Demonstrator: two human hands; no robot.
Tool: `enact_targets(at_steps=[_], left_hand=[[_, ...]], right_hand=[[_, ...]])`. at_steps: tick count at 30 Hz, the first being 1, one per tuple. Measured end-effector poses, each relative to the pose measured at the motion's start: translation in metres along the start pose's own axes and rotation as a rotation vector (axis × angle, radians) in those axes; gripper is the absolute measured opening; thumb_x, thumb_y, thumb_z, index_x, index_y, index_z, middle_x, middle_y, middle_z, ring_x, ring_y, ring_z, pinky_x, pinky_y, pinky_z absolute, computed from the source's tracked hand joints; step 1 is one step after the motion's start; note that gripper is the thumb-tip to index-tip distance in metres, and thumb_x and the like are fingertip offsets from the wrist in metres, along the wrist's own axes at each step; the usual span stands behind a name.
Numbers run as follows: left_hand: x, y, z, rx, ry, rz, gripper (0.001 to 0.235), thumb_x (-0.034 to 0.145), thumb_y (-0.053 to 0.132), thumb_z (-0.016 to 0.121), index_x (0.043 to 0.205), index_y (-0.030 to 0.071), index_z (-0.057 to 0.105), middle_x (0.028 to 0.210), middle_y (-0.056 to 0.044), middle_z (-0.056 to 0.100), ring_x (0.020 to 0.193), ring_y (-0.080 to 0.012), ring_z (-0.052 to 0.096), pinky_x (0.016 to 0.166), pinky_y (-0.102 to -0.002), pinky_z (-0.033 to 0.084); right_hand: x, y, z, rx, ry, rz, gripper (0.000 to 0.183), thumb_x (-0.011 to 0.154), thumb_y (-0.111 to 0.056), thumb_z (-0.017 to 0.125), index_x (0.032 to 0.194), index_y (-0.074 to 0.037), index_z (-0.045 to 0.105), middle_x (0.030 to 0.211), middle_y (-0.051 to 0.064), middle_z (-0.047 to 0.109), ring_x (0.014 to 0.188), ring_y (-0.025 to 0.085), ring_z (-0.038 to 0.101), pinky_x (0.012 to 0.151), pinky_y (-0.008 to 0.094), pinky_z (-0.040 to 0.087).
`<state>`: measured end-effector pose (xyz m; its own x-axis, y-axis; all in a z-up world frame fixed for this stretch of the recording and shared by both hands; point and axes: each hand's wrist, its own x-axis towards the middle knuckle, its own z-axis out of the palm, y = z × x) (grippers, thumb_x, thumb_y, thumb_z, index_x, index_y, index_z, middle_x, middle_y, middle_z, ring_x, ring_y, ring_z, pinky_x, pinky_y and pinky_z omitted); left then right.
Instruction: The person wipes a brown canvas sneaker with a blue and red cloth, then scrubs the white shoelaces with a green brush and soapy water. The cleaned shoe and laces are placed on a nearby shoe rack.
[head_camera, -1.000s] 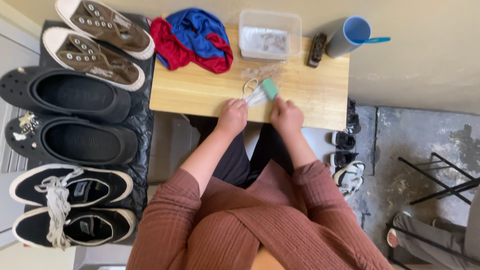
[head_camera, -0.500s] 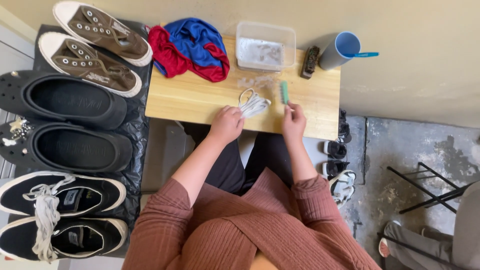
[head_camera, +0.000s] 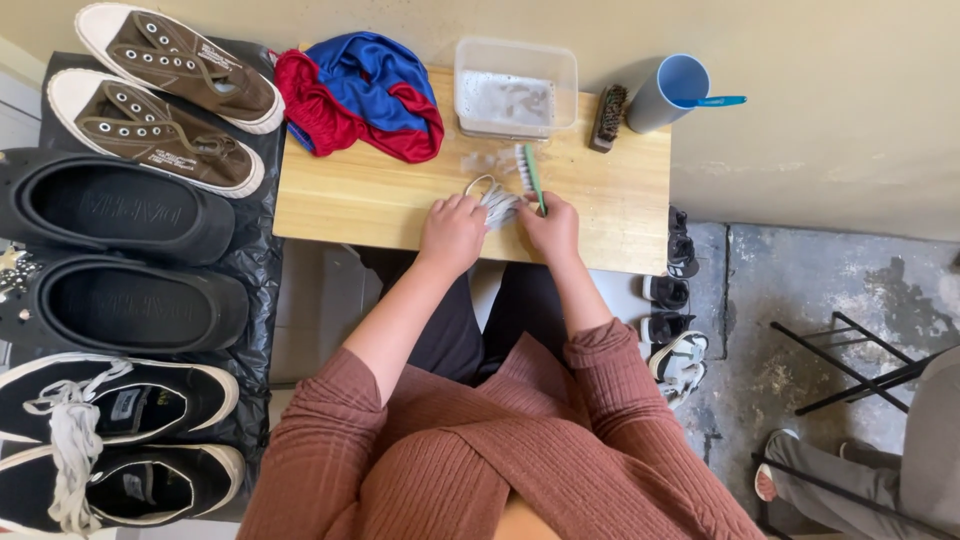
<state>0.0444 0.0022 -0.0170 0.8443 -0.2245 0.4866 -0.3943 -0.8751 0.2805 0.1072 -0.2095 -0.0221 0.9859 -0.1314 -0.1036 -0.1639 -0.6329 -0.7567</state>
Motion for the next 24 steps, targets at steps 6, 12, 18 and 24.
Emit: enact_targets(at_steps=[6, 12, 18, 24], left_hand=[[-0.020, -0.016, 0.043, -0.050, 0.052, -0.060, 0.009, 0.083, 0.025, 0.070, 0.076, 0.021, 0.074, 0.072, 0.001, 0.059, 0.076, -0.0222, 0.063, 0.073, -0.037, 0.052], [-0.013, -0.012, 0.019, -0.130, 0.046, -0.054, 0.011, 0.087, 0.023, 0.071, 0.078, 0.019, 0.077, 0.072, -0.002, 0.062, 0.075, -0.0239, 0.067, 0.074, -0.037, 0.055], [-0.002, 0.005, -0.046, -0.343, 0.137, -0.052, 0.036, 0.088, 0.030, 0.080, 0.114, 0.008, 0.074, 0.108, -0.011, 0.070, 0.106, -0.0321, 0.067, 0.096, -0.042, 0.053], [-0.007, 0.035, -0.066, -0.508, 0.239, -0.074, 0.037, 0.083, 0.033, 0.086, 0.107, 0.008, 0.075, 0.097, -0.008, 0.073, 0.095, -0.0318, 0.069, 0.088, -0.042, 0.056]], right_hand=[[0.005, -0.008, -0.047, -0.401, 0.145, -0.372, 0.020, 0.080, -0.032, 0.071, 0.082, -0.014, 0.064, 0.065, 0.012, 0.058, 0.070, 0.039, 0.067, 0.065, 0.050, 0.052], [-0.001, -0.016, -0.092, -0.271, 0.011, -0.374, 0.014, 0.082, -0.026, 0.078, 0.085, -0.016, 0.069, 0.067, 0.004, 0.063, 0.068, 0.028, 0.067, 0.065, 0.039, 0.053], [-0.054, -0.079, -0.071, 0.585, -0.379, 0.219, 0.008, 0.086, -0.008, 0.073, 0.084, -0.003, 0.068, 0.064, 0.009, 0.068, 0.039, 0.001, 0.039, 0.036, 0.016, 0.028], [-0.073, -0.068, -0.031, 0.941, -0.423, 0.386, 0.011, 0.088, -0.005, 0.075, 0.085, 0.000, 0.065, 0.064, 0.007, 0.064, 0.039, 0.000, 0.035, 0.036, 0.014, 0.025]])
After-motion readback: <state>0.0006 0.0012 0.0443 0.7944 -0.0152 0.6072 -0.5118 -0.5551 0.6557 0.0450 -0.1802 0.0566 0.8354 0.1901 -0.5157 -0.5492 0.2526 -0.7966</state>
